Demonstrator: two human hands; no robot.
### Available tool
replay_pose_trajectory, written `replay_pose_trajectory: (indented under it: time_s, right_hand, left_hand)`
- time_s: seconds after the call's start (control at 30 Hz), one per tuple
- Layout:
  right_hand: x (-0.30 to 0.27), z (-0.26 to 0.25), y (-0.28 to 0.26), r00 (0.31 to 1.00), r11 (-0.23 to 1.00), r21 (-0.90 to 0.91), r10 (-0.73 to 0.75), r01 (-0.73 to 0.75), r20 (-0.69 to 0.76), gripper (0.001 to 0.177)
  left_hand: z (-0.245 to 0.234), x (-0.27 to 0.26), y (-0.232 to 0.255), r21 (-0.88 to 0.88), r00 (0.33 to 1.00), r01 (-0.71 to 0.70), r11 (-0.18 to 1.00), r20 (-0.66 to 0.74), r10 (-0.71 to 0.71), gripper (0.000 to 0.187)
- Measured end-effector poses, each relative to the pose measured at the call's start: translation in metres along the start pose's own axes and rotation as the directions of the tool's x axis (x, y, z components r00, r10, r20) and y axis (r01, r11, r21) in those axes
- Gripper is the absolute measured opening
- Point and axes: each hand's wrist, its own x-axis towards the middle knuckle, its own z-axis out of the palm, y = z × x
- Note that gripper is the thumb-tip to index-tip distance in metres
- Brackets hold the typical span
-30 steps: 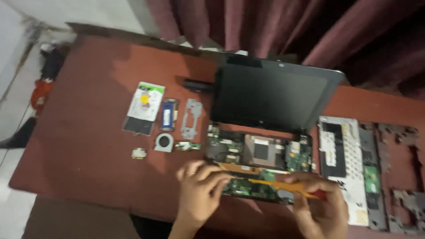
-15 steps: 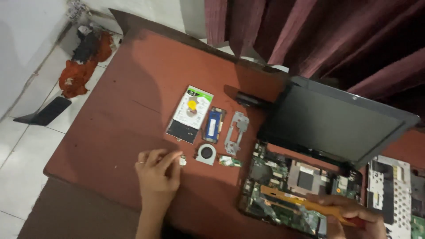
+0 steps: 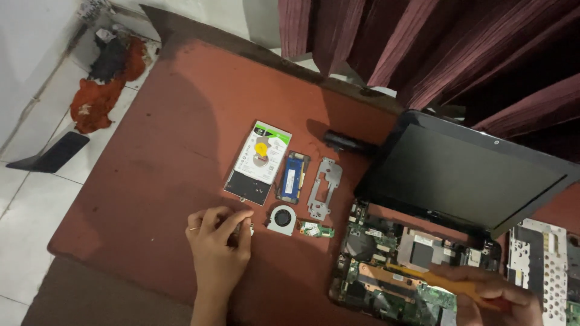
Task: Disassembling and manipulating internal components of a laptop using a screwdriver.
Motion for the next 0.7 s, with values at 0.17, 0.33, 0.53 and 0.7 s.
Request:
replay_pose_trajectory:
  time_s: [0.17,0.33,0.53,0.7]
  right_hand:
    - [0.002,0.021,-0.019,1.0,0.957,-0.291,0.01,-0.014,-0.016,0.01]
    - [0.0,0.029,-0.03,0.982,0.959,-0.25,0.095,-0.134,-0.161,0.025]
    - [0.007,-0.05,0.013,0.953,0.924,0.317,0.123,-0.211,0.276,0.055]
    - [-0.001,-0.011,-0.016,0.987,0.992,-0.03,0.12,-0.124,-0.112,0.048]
  left_hand:
    - [-0.002,0.0,0.002,0.001,0.999,-0.002,1.0,0.032,0.002,0.018]
    - [-0.002,-0.001,0.0,-0.01,1.0,-0.023,1.0,0.015,0.023,0.016]
    - [-0.001,-0.002,-0.004,-0.013,0.999,-0.017,1.0,0.047,0.017,0.017]
    - [-0.004,0.004,-0.004,-0.086,0.995,-0.099,0.991,-0.016,0.098,0.013]
